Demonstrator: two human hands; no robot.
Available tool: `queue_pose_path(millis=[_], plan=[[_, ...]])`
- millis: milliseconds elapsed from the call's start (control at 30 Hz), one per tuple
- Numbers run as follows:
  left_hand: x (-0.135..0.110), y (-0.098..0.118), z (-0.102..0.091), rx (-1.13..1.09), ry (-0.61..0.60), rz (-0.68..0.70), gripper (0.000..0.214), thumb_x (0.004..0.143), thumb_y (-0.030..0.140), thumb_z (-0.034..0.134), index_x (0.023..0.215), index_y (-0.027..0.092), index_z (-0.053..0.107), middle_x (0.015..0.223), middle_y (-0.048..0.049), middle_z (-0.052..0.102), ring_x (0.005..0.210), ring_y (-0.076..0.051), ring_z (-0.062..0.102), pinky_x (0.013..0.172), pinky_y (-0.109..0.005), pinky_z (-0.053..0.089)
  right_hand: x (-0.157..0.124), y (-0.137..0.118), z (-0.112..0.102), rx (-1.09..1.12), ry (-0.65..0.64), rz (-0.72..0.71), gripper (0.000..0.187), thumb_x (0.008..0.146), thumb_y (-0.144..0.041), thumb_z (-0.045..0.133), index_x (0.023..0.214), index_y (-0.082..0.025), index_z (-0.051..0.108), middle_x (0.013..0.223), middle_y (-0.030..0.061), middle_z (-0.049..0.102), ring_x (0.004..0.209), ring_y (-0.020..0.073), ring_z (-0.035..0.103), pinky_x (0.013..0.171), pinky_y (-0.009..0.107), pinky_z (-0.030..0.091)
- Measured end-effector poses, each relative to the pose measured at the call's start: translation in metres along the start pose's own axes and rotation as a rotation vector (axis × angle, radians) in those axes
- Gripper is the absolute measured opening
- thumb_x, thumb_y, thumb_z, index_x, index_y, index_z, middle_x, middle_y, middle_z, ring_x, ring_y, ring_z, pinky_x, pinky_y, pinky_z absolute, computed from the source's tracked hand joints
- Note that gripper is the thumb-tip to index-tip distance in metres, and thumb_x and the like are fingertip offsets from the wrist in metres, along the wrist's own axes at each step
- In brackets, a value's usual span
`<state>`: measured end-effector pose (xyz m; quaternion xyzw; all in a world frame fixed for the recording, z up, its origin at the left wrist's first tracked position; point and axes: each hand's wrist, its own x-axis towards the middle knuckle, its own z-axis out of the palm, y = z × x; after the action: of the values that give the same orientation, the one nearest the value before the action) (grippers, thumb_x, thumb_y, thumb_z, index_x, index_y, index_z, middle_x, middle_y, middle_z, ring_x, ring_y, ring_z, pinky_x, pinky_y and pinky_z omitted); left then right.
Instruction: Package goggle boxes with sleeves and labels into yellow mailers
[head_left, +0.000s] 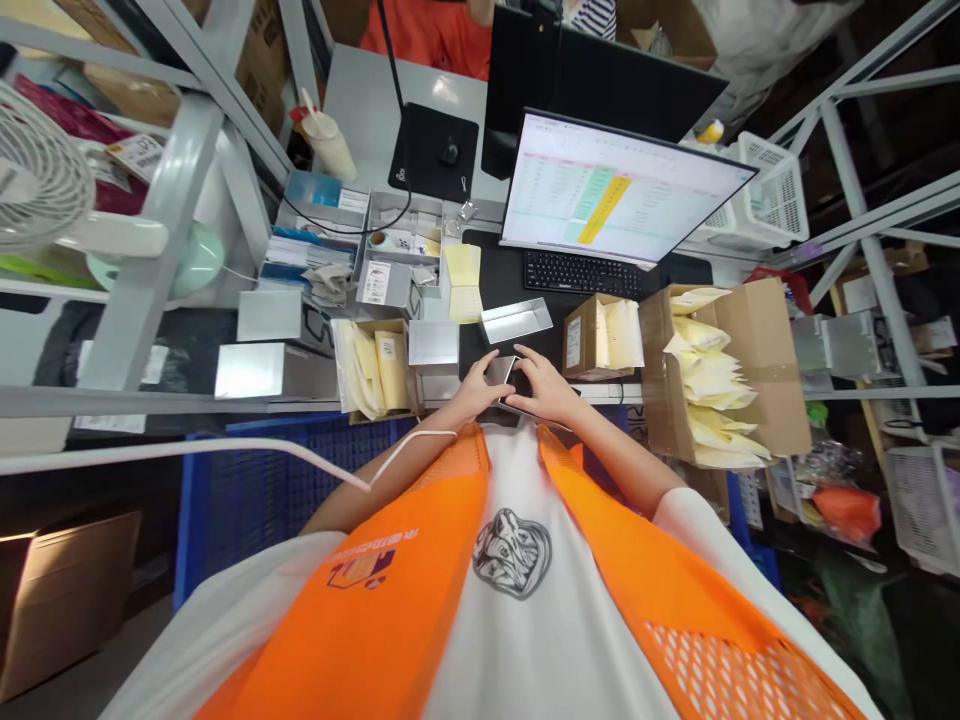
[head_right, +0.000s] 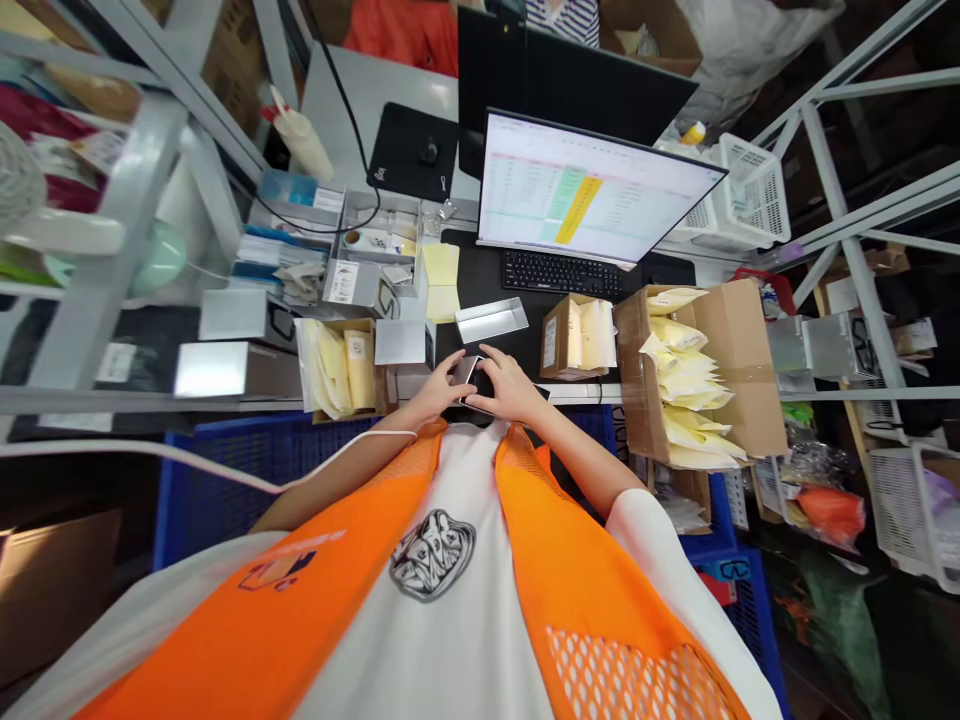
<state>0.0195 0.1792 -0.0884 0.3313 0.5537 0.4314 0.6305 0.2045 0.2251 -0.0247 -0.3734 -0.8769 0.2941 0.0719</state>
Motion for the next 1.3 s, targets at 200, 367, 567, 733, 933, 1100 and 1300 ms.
queue_pose_path(millis=[200, 367, 567, 733, 933, 1100, 1300], plan=[[0.0, -0.008, 0.01, -0.153, -0.033, -0.1, 0.109, 0.059, 0.022, 0.086, 0.157, 0.016, 0.04, 0.163, -0.0232, 0.033, 0.136, -0.037, 0.052, 0.111, -0.047, 0.046, -0.022, 0.027, 0.016, 0.178, 0.248, -0.004, 0.054, 0.086, -0.07, 0.064, 0.099, -0.02, 0.049, 0.146, 0.0253, 0.049, 0.141, 0.0317, 0.047, 0.114, 0.052, 0.042], [0.005, -0.015, 0.026, -0.14, -0.081, -0.08, 0.108, 0.059, 0.02, 0.089, 0.156, 0.017, 0.043, 0.163, -0.0221, 0.035, 0.138, -0.036, 0.051, 0.112, -0.045, 0.045, -0.046, 0.033, 0.022, 0.171, 0.353, 0.091, 0.037, 0.087, -0.054, 0.062, 0.094, -0.022, 0.044, 0.139, 0.0222, 0.054, 0.135, 0.0299, 0.051, 0.111, 0.051, 0.043], [0.023, -0.026, 0.045, 0.025, 0.104, -0.145, 0.088, 0.066, 0.015, 0.084, 0.149, 0.016, 0.053, 0.152, -0.0196, 0.05, 0.136, -0.032, 0.053, 0.112, -0.041, 0.044, -0.038, 0.045, 0.038, 0.219, 0.397, 0.265, 0.016, 0.082, -0.026, 0.056, 0.094, -0.021, 0.047, 0.134, 0.0189, 0.056, 0.131, 0.0278, 0.052, 0.114, 0.048, 0.042], [0.045, -0.043, 0.051, 0.144, 0.27, -0.136, 0.086, 0.068, 0.014, 0.081, 0.149, 0.012, 0.052, 0.151, -0.021, 0.05, 0.141, -0.031, 0.049, 0.118, -0.04, 0.037, -0.024, 0.066, 0.046, 0.167, 0.177, 0.279, 0.021, 0.088, -0.025, 0.058, 0.107, -0.018, 0.059, 0.139, 0.017, 0.051, 0.135, 0.0278, 0.05, 0.117, 0.047, 0.041], [0.058, -0.057, 0.053, 0.104, 0.305, -0.148, 0.088, 0.067, 0.018, 0.082, 0.149, 0.014, 0.051, 0.155, -0.0198, 0.046, 0.143, -0.031, 0.046, 0.118, -0.041, 0.037, -0.022, 0.091, 0.036, 0.1, 0.042, 0.194, 0.051, 0.073, -0.037, 0.086, 0.112, -0.017, 0.06, 0.137, 0.0169, 0.051, 0.131, 0.0304, 0.052, 0.114, 0.047, 0.045], [0.058, -0.053, 0.047, -0.054, 0.287, -0.126, 0.1, 0.064, 0.024, 0.086, 0.155, 0.016, 0.044, 0.161, -0.0204, 0.04, 0.138, -0.033, 0.051, 0.113, -0.042, 0.043, -0.029, 0.106, 0.019, 0.159, 0.13, 0.038, 0.048, 0.075, -0.043, 0.086, 0.108, -0.018, 0.06, 0.136, 0.0179, 0.053, 0.133, 0.03, 0.052, 0.113, 0.048, 0.046], [0.051, -0.051, 0.03, -0.325, 0.374, -0.14, 0.093, 0.07, 0.026, 0.079, 0.155, 0.017, 0.042, 0.152, -0.0188, 0.051, 0.132, -0.029, 0.057, 0.109, -0.039, 0.046, -0.033, 0.114, -0.011, 0.324, 0.335, -0.083, 0.057, 0.08, -0.063, 0.076, 0.11, -0.021, 0.053, 0.132, 0.0184, 0.055, 0.128, 0.0308, 0.056, 0.109, 0.053, 0.047]])
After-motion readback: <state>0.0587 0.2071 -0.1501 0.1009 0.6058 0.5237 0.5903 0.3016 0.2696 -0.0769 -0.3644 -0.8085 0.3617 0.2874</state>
